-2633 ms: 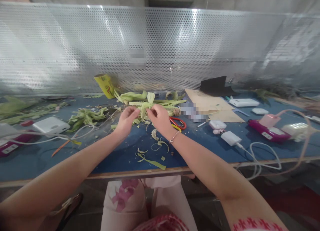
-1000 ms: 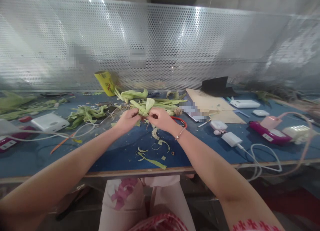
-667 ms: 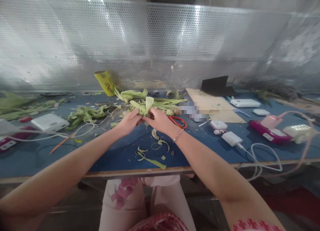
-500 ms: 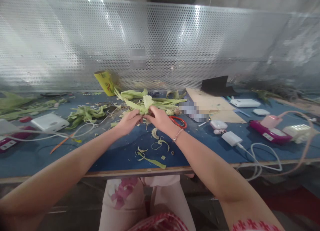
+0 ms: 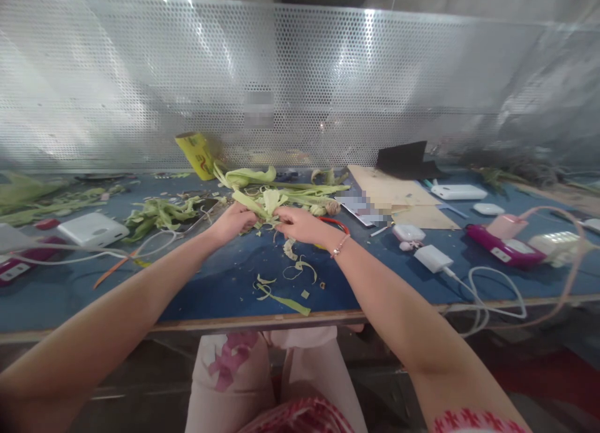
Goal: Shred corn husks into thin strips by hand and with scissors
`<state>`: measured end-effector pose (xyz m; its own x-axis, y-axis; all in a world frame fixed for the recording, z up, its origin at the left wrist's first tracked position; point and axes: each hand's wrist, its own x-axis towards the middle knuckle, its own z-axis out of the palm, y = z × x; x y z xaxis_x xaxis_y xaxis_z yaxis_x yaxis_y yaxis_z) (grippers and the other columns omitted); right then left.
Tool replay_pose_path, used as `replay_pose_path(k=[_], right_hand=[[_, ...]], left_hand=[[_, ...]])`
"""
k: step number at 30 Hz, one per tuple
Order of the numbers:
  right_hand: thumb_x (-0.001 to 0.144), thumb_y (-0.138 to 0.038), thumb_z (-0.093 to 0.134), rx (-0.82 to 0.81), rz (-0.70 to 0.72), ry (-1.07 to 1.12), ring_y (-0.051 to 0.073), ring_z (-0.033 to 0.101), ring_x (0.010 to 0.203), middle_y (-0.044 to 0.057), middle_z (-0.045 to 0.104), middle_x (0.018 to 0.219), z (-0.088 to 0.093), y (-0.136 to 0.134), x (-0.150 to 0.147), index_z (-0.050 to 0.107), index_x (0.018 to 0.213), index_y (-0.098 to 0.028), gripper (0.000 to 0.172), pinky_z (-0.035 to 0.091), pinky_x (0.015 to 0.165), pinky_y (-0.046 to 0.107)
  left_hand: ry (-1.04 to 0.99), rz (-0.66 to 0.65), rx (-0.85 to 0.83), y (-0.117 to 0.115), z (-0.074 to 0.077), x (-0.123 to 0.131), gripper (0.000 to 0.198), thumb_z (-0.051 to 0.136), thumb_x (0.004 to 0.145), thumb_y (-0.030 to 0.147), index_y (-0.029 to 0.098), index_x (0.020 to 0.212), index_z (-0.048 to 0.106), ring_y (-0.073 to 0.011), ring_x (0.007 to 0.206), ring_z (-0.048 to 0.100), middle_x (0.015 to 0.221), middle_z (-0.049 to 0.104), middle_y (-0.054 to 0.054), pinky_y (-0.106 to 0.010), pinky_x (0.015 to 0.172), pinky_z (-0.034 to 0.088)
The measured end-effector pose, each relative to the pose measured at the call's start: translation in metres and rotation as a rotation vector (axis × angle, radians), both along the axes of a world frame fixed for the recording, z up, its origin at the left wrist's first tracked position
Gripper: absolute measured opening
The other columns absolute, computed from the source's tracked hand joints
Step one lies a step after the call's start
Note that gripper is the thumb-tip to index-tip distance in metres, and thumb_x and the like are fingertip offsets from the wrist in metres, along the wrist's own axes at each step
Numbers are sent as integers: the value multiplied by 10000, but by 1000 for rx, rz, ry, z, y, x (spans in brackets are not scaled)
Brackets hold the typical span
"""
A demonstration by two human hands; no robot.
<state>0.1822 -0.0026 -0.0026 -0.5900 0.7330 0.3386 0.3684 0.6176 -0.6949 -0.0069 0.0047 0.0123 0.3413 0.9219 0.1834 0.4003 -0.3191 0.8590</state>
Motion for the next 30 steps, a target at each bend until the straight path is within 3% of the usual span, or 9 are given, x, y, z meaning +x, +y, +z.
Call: replay_pose_path(k=[9, 15, 18, 23, 30], right_hand=[[792, -253, 550, -314, 223, 33, 74, 491, 533, -35, 515, 703, -1, 6, 8, 520, 1010, -185, 230, 424, 515, 220], [769, -201, 570, -411, 327, 59, 61, 480, 490, -74, 475, 615, 6, 1, 12, 474, 1104, -169, 350, 405, 475, 196], [797, -285, 565, -390, 256, 21, 80, 507, 512, -54, 511, 614, 7, 2, 14, 501, 1069, -181, 298, 412, 474, 207], [779, -429, 581, -186, -59, 162, 77, 481, 545, -14, 529, 691, 1, 12, 16, 554, 831, -163, 273, 404, 495, 215], [723, -418, 646, -232, -44, 434, 92, 504, 634, -14, 544, 730, -11, 13, -4, 577, 830, -175, 275, 454, 609, 247]], left_hand=[[-216, -79, -240, -5, 3, 0, 94, 456, 512, 139, 172, 476, 377, -33, 410, 148, 440, 228, 65, -246, 434, 70], [-270, -138, -286, -3, -1, -1, 43, 471, 532, 135, 144, 491, 459, -24, 400, 154, 430, 239, 67, -228, 420, 71], [-267, -149, -297, -3, 0, -1, 137, 484, 554, 149, 160, 451, 394, -24, 385, 164, 414, 241, 65, -225, 408, 82], [-251, -103, -304, -5, 0, 0, 104, 499, 574, 153, 164, 489, 442, -39, 368, 223, 384, 257, 73, -220, 408, 213], [-145, -146, -160, -1, -7, 0, 187, 507, 621, 196, 173, 476, 391, -80, 457, 402, 439, 365, 46, -260, 546, 386]])
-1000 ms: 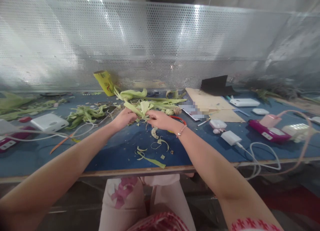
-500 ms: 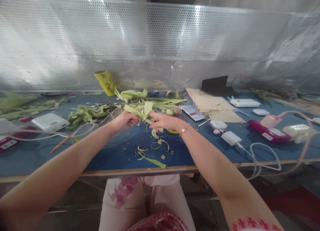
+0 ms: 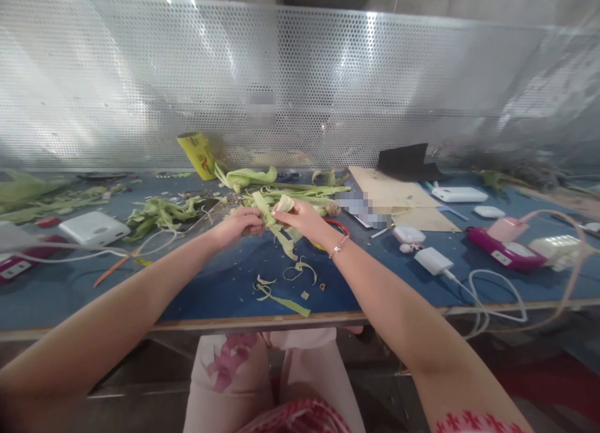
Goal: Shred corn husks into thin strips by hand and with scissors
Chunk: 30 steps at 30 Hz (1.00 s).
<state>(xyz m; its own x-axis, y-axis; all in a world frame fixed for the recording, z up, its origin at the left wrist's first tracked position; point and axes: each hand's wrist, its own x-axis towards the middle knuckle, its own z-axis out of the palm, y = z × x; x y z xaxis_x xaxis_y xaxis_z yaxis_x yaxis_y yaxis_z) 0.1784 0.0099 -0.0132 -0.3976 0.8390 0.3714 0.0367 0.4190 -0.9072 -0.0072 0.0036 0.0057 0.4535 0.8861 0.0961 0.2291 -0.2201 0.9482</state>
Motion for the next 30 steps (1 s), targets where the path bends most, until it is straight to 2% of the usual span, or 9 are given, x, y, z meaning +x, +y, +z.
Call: replay_pose_path(k=[5, 9, 12, 18, 22, 27, 29, 30], right_hand=[[712, -425, 653, -35, -57, 177, 96, 542, 676, -16, 558, 751, -2, 2, -4, 546, 811, -189, 277, 481, 669, 264], [707, -460, 637, -78, -113, 207, 100, 551, 650, -18, 555, 735, 1, 2, -6, 502, 818, -198, 315, 484, 639, 262], [729, -469, 602, -82, -152, 201, 98, 541, 623, -21, 543, 726, 3, 0, -8, 471, 826, -203, 312, 470, 613, 256], [814, -446, 502, 119, -313, 41, 90, 431, 554, -39, 449, 628, 3, 1, -5, 447, 780, -200, 255, 377, 543, 240], [843, -372, 460, 244, -365, -94, 101, 433, 567, -35, 446, 625, 8, -5, -5, 424, 757, -202, 193, 374, 588, 256], [853, -341, 426, 360, -444, -198, 147, 482, 653, -5, 478, 682, 9, -11, -11, 404, 825, -215, 131, 386, 661, 289], [863, -328, 407, 391, -472, -234, 164, 493, 686, 8, 483, 705, 7, -11, -14, 397, 836, -215, 116, 382, 679, 303], [870, -319, 394, 410, -477, -244, 169, 497, 700, 13, 484, 714, 6, -11, -16, 394, 837, -215, 109, 379, 687, 307]], left_hand=[[-6, -56, 82, -4, 1, 2, 177, 540, 708, 278, 170, 612, 436, -81, 498, 414, 533, 416, 41, -239, 514, 334], [-40, -56, 27, -8, 2, 6, 280, 481, 798, 401, 176, 646, 413, -53, 431, 246, 515, 292, 66, -221, 438, 214], [8, -43, 49, -7, 1, 6, 270, 498, 794, 407, 172, 672, 449, -53, 421, 226, 494, 262, 74, -218, 430, 187], [62, -64, 57, -4, -2, 6, 294, 488, 791, 432, 182, 648, 432, -59, 402, 242, 470, 269, 73, -227, 422, 197], [138, -55, 86, -8, 1, 8, 274, 484, 788, 406, 183, 637, 434, -67, 409, 259, 474, 284, 71, -235, 430, 216], [88, 66, 212, -4, -2, 7, 332, 443, 807, 420, 166, 593, 450, -102, 575, 420, 594, 461, 8, -252, 565, 341], [-40, 209, 230, 3, -7, 7, 340, 449, 802, 444, 171, 601, 421, -97, 572, 397, 594, 423, 21, -249, 571, 338], [-95, 241, 218, 5, -10, 8, 334, 450, 802, 442, 172, 608, 418, -95, 567, 393, 595, 413, 23, -248, 566, 337]])
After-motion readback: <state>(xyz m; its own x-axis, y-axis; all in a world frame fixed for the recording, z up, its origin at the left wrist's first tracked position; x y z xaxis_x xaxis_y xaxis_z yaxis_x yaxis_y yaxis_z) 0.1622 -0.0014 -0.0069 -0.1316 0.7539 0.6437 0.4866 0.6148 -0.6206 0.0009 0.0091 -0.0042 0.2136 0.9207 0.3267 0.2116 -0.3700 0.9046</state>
